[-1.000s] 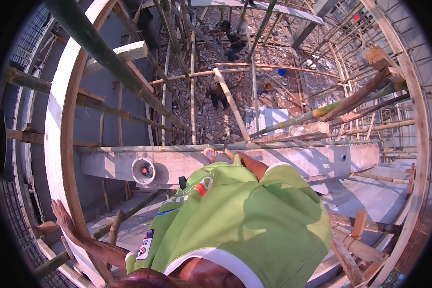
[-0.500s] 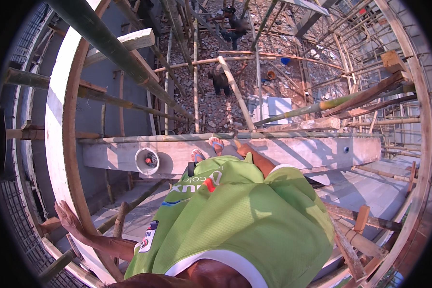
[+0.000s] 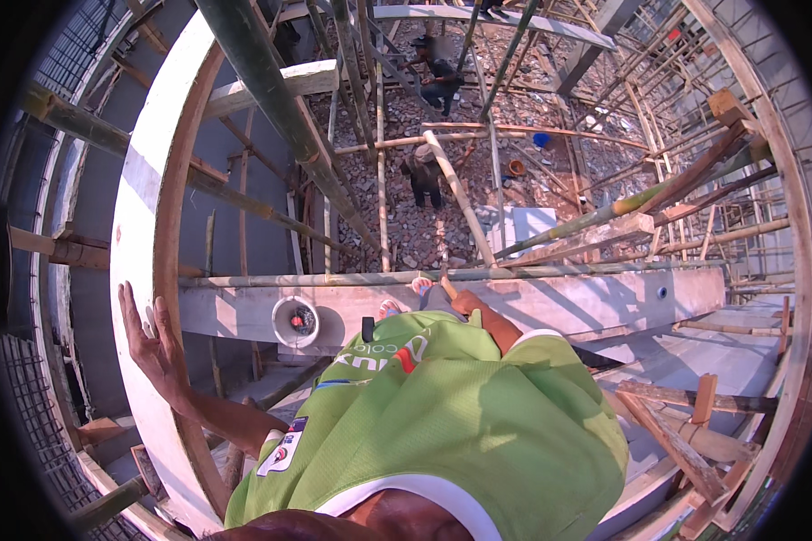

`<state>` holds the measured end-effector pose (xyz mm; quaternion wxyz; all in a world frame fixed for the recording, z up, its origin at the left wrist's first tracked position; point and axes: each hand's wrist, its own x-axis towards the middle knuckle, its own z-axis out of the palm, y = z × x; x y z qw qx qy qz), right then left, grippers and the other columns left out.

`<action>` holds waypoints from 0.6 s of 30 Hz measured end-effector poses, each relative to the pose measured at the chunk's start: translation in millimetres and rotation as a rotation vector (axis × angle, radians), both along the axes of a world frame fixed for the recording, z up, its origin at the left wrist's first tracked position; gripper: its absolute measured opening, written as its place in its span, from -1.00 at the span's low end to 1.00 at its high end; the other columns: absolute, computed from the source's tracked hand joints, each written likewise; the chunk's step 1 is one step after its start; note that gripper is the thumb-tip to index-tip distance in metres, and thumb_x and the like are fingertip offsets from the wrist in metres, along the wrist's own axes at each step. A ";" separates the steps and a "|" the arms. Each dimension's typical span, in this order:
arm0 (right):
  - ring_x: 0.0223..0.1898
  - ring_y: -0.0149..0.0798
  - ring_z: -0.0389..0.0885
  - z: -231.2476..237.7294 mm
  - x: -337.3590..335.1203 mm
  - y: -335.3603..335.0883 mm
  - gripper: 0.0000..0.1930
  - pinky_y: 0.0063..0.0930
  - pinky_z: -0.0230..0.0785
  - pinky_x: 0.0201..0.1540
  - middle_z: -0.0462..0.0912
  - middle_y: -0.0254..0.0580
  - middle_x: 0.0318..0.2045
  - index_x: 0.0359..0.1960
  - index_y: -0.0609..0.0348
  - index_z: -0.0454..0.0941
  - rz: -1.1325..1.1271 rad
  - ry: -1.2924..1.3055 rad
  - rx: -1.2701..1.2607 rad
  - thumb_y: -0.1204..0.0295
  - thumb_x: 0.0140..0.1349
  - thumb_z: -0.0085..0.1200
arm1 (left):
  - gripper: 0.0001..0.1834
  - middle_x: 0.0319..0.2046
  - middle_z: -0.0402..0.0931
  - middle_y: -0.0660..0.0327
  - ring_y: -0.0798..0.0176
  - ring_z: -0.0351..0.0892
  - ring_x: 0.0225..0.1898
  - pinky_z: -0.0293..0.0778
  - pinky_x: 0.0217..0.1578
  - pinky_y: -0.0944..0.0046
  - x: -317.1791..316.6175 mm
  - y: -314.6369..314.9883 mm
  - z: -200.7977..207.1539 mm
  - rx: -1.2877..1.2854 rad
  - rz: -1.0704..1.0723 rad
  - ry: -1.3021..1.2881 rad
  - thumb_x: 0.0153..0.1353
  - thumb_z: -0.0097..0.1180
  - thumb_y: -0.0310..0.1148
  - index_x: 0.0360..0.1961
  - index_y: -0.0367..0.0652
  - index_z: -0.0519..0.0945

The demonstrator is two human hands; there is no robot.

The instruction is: The person assembles bamboo scaffolding by hammering nails into wooden planks and bamboo poles, then ties wire to secure the joints. The person works on a curved wooden formwork structure at a construction site.

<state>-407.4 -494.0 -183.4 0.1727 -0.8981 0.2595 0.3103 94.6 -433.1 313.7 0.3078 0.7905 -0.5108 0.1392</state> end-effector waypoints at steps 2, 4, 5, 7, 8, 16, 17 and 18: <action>-0.25 -0.13 0.76 -0.2 1.2 8.1 -0.79 -0.16 0.57 -0.19 0.75 -0.06 -0.32 -0.34 0.05 0.76 -0.017 -0.057 0.000 0.38 0.09 0.06 | -0.47 0.30 0.36 0.00 -0.07 0.32 0.34 0.55 0.08 -0.16 3.6 -22.6 -0.1 -0.009 -0.055 -0.062 0.38 0.06 -0.08 0.31 -0.02 0.43; -0.25 -0.05 0.75 -2.8 8.9 14.8 -0.78 -0.11 0.57 -0.16 0.74 -0.01 -0.33 -0.35 0.11 0.74 -0.359 -0.051 0.044 0.37 0.10 0.06 | -0.46 0.30 0.37 0.00 -0.06 0.33 0.33 0.53 0.08 -0.19 5.8 -33.3 6.2 -0.026 -0.074 -0.070 0.37 0.07 -0.06 0.31 0.01 0.44; -0.25 -0.01 0.74 -7.4 8.4 18.8 -0.78 -0.09 0.57 -0.14 0.73 0.02 -0.33 -0.35 0.14 0.74 -0.546 -0.044 0.062 0.37 0.10 0.06 | -0.46 0.29 0.37 0.01 -0.07 0.34 0.32 0.53 0.08 -0.20 8.4 -42.7 9.6 -0.044 -0.091 -0.040 0.36 0.07 -0.05 0.31 0.03 0.45; -0.21 0.08 0.72 -15.6 -0.1 21.9 -0.74 -0.08 0.55 -0.07 0.72 0.09 -0.30 -0.32 0.19 0.72 -0.654 -0.096 0.144 0.34 0.13 0.03 | -0.45 0.30 0.36 0.01 -0.08 0.39 0.29 0.54 0.07 -0.18 18.5 -58.5 10.0 -0.064 -0.097 0.011 0.35 0.09 -0.03 0.31 0.06 0.45; -0.19 0.13 0.71 -20.1 -4.3 24.5 -0.72 -0.07 0.54 -0.04 0.71 0.12 -0.28 -0.30 0.21 0.71 -0.704 -0.124 0.185 0.32 0.14 0.02 | -0.44 0.31 0.35 0.01 -0.08 0.37 0.30 0.51 0.11 -0.17 25.1 -64.6 7.5 -0.045 -0.088 0.053 0.35 0.09 -0.01 0.31 0.04 0.44; -0.11 0.14 0.68 -59.9 -31.3 66.9 -0.69 -0.13 0.55 -0.02 0.68 0.15 -0.16 -0.15 0.18 0.70 -0.634 -0.028 0.257 0.36 0.12 0.06 | -0.30 0.38 0.21 -0.07 -0.05 0.07 0.46 0.04 0.42 0.02 29.8 -82.9 -0.7 0.208 -0.067 0.010 0.33 0.07 0.08 0.35 -0.14 0.36; -0.10 0.12 0.69 -40.5 -22.4 60.8 -0.69 -0.13 0.55 -0.03 0.69 0.15 -0.16 -0.13 0.18 0.70 -0.461 -0.011 0.255 0.37 0.12 0.07 | -0.29 0.38 0.22 -0.09 -0.05 0.08 0.46 0.05 0.42 0.02 28.9 -80.5 -3.4 0.204 -0.050 0.004 0.32 0.07 0.08 0.35 -0.15 0.36; -0.13 0.10 0.70 -16.9 -22.2 41.5 -0.70 -0.14 0.56 -0.05 0.69 0.14 -0.18 -0.15 0.17 0.70 -0.325 0.038 0.248 0.37 0.11 0.08 | -0.29 0.37 0.22 -0.10 -0.05 0.09 0.45 0.05 0.41 0.02 42.8 -61.3 -6.8 0.204 0.019 0.037 0.32 0.08 0.07 0.34 -0.17 0.36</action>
